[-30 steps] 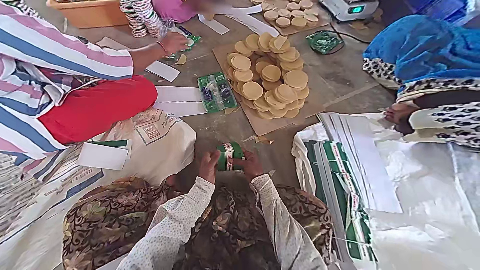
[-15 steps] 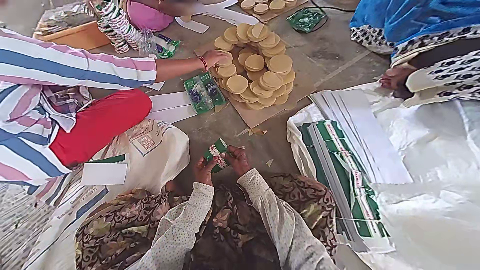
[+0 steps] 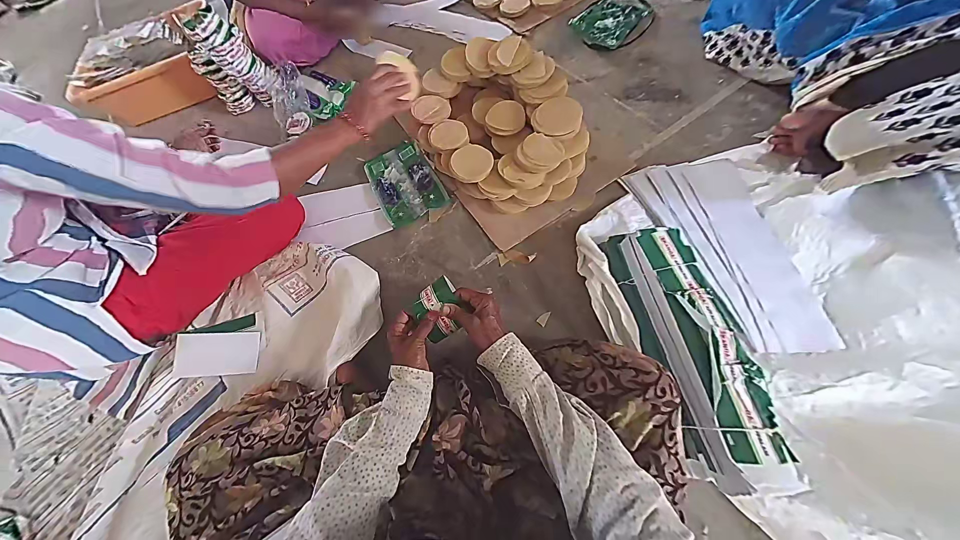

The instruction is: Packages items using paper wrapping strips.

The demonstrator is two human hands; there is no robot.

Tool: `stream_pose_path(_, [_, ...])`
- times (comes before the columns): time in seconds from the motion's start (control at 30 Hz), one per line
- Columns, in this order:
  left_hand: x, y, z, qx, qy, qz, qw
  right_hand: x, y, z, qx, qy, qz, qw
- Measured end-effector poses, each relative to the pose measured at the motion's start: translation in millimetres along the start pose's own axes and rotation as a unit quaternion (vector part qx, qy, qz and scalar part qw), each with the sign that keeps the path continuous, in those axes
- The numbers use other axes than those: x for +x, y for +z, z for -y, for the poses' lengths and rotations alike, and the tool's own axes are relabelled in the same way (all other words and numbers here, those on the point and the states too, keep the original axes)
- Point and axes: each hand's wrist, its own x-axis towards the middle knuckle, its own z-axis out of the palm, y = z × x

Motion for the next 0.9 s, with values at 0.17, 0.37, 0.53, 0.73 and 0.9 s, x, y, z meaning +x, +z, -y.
stream_pose_path(0.17, [-3, 1, 4, -0.01, 0.02, 0.008, 1.0, 1, 3, -3, 0.101, -0.008, -0.035, 0.994])
stream_pose_path(0.37, [1, -2, 15, 0.019, 0.086, 0.028, 0.996, 2, 2, -6, 0.077, 0.01, -0.044, 0.996])
stream_pose_path(0.53, [-3, 4, 14, 0.057, 0.086, 0.012, 0.995, -2, 2, -3, 0.099, 0.024, -0.045, 0.994])
stream_pose_path(0.73, [-4, 7, 11, 0.022, 0.085, -0.01, 0.996, -4, 5, -4, 0.113, 0.01, -0.051, 0.992])
stream_pose_path(0.9, [-2, 6, 12, 0.035, 0.056, 0.005, 0.998, -1, 5, -5, 0.073, 0.049, -0.03, 0.996])
